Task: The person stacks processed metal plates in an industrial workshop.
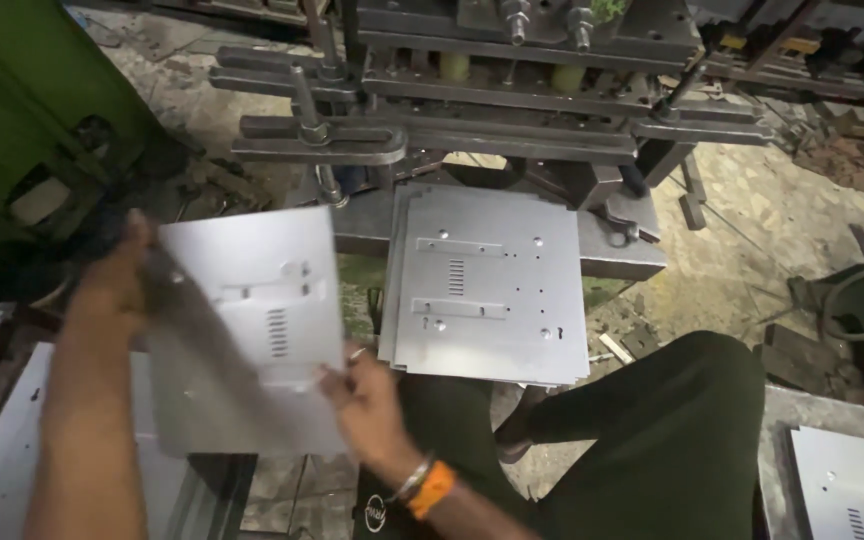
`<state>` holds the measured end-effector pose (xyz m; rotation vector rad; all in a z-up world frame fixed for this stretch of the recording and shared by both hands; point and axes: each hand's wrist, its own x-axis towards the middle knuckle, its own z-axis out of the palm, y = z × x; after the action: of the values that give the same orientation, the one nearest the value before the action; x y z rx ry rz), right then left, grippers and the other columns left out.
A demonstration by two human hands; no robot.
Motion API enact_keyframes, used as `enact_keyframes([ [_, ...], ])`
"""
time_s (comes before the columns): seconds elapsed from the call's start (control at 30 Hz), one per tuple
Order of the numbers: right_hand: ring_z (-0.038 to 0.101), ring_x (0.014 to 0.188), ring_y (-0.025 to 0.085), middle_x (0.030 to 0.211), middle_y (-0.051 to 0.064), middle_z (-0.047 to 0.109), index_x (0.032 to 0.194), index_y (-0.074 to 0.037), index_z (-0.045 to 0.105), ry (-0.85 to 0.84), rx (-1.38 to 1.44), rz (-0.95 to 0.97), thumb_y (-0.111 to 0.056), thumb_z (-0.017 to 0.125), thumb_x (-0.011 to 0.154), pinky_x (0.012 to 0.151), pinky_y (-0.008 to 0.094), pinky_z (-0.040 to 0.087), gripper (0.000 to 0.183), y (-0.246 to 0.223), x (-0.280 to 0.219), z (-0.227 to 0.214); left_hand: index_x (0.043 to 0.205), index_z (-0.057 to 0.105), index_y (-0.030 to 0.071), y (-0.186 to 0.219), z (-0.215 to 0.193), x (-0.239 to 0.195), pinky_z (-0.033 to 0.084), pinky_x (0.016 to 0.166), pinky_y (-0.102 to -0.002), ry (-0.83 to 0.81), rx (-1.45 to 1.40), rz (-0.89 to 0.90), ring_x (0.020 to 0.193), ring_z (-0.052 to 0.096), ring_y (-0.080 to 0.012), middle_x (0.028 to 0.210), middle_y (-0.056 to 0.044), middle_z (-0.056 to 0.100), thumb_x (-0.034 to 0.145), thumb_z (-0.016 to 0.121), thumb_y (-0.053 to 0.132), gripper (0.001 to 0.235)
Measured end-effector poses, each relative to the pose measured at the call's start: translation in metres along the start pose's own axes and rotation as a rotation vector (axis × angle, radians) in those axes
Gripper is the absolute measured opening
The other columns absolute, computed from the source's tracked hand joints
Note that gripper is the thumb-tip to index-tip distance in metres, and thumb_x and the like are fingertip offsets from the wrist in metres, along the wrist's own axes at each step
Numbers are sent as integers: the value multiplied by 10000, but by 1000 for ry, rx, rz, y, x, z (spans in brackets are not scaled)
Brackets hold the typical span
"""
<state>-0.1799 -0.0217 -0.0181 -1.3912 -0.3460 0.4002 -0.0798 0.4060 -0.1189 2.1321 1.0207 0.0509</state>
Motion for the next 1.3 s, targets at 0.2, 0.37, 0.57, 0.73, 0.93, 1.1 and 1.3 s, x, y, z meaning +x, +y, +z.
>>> enact_keyframes([
  [0.2, 685, 852, 173, 995, 140, 746, 1201, 28, 657, 278, 88, 41, -87, 677, 940, 788, 318, 572, 286, -53, -7, -107, 1674, 300, 179, 86, 28, -80, 497, 1016, -413, -126, 33, 719, 1144, 632, -283, 1348, -123, 631, 1064, 481, 255, 640],
  [0.37, 682, 899, 175, 1093, 126, 733, 1231, 49, 634, 396, 235, 79, -75, 652, 907, 833, 303, 572, 347, -101, -26, -174, 1512, 514, 108, 189, 73, -235, 505, 986, -415, -756, -1254, 176, 1155, 602, -263, 1270, -85, 641, 919, 634, 416, 678],
  [0.57, 662, 990, 148, 1246, 113, 681, 1200, 110, 572, 517, 280, -18, -46, 666, 911, 863, 291, 537, 341, -88, -17, -240, 1334, 603, 18, 228, 132, -278, 575, 898, -453, -814, -1098, -2, 1077, 669, -312, 1208, -180, 683, 789, 755, 437, 704],
  [0.73, 666, 941, 140, 1142, 99, 692, 1262, 49, 608, 556, 244, 45, -42, 642, 904, 844, 298, 533, 371, -111, -9, -253, 1292, 627, 17, 265, 138, -285, 635, 829, -412, -680, -930, 189, 1000, 734, -285, 1136, -167, 741, 708, 844, 404, 733],
  [0.93, 687, 876, 148, 1043, 103, 708, 1272, 15, 589, 472, 187, 69, -82, 602, 941, 811, 292, 568, 345, -135, 21, -273, 1246, 661, 37, 319, 137, -267, 602, 827, -349, -626, -736, 247, 959, 727, -198, 1082, -109, 754, 778, 837, 342, 585],
  [1.1, 693, 822, 130, 1021, 81, 718, 1236, 16, 618, 433, 145, 76, -116, 622, 940, 748, 277, 569, 324, -135, 53, -296, 1133, 730, -9, 331, 161, -227, 596, 680, -375, -763, -941, 235, 772, 720, -223, 956, -112, 746, 805, 811, 280, 445],
  [1.3, 665, 736, 134, 944, 69, 724, 1150, 9, 677, 451, 67, 93, -154, 648, 930, 687, 292, 540, 275, -122, 74, -301, 1108, 753, 19, 330, 169, -214, 576, 680, -361, -699, -893, 204, 778, 709, -194, 944, -80, 752, 806, 822, 295, 415],
])
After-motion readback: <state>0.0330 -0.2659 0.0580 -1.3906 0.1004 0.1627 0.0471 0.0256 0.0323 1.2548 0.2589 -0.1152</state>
